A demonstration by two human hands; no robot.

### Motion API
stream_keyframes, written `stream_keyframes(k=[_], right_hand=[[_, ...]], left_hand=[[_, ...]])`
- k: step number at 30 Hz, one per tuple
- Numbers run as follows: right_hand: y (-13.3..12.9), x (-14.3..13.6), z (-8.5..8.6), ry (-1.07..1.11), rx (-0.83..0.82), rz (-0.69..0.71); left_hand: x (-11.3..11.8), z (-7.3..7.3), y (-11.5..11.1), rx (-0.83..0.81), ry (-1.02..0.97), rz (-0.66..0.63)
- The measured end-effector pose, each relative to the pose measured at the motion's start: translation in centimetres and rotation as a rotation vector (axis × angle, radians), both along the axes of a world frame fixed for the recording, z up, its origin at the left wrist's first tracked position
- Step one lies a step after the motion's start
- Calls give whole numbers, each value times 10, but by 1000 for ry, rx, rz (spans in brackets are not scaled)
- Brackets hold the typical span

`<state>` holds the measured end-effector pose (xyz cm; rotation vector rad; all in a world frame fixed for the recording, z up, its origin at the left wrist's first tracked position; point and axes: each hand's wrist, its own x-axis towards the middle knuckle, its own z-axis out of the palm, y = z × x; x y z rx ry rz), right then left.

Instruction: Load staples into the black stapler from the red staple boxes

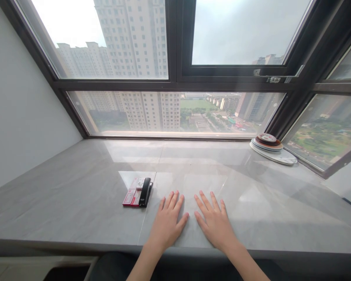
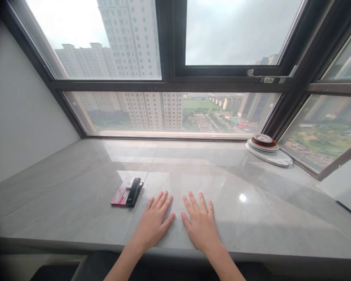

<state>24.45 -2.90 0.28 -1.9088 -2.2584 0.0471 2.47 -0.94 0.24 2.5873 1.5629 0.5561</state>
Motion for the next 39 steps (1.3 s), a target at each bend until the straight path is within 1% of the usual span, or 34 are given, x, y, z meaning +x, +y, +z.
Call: stream_keyframes(k=[6,20,29,34,39], right_hand=[[0,0,-2,-2,3,-3],[-1,0,1,-8,-10,-6],[0,-7,-3,-16,11,-60],[0,-5,-3,-8,13,-43],[0,-4,-1,6,3,-41]], left_hand=[[0,1,-1,-9,-9,-3],[-1,0,0,-14,-15,4],[-1,1,1,-15,-26,8],[-2,3,1,-33,-18,6],[-3,3,2,-14,-28,-4]])
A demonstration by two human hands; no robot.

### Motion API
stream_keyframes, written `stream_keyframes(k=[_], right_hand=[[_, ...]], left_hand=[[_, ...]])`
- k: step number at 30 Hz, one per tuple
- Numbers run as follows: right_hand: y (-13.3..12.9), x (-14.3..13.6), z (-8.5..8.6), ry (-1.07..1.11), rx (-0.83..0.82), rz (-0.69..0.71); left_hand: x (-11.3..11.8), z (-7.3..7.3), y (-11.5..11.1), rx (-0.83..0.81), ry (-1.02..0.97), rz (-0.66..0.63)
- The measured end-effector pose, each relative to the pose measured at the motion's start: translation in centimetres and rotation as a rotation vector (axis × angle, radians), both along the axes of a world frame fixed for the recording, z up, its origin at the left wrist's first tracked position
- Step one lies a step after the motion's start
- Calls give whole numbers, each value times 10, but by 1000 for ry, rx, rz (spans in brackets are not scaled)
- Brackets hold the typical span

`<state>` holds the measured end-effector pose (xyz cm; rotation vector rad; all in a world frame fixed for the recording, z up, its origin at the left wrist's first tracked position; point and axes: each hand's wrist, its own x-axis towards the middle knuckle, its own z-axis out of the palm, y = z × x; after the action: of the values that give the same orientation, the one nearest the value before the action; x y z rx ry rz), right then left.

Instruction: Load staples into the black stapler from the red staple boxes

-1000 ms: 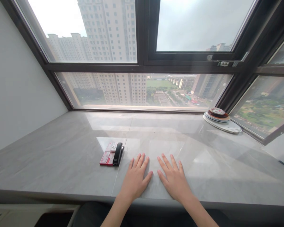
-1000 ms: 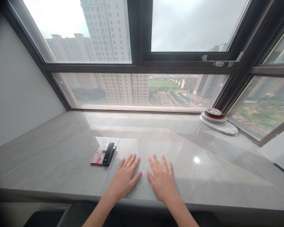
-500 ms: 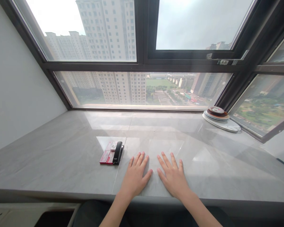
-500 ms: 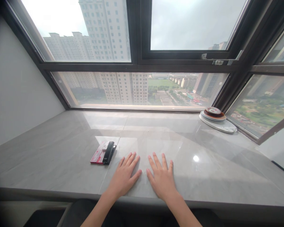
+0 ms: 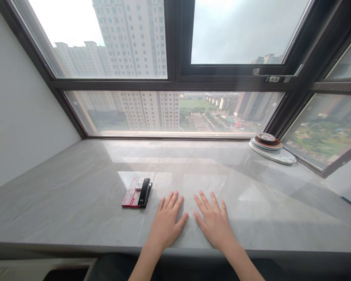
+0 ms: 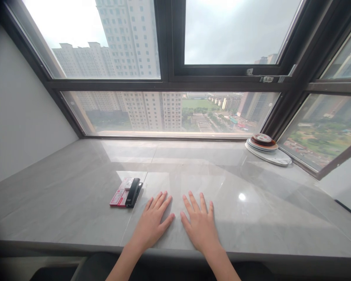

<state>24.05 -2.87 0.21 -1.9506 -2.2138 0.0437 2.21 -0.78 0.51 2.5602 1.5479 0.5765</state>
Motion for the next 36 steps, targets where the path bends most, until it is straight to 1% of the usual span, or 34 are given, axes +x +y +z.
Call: stream_keyframes(k=[15,26,36], right_hand=[[-2,0,8,19,-31,0],[0,2,3,42,16,14],[0,2,1,51,32,-5]], left_hand=[[0,0,-1,-7,9,0],[-2,0,-1,1,-6,-12],[-2,-2,0,17,0,-15]])
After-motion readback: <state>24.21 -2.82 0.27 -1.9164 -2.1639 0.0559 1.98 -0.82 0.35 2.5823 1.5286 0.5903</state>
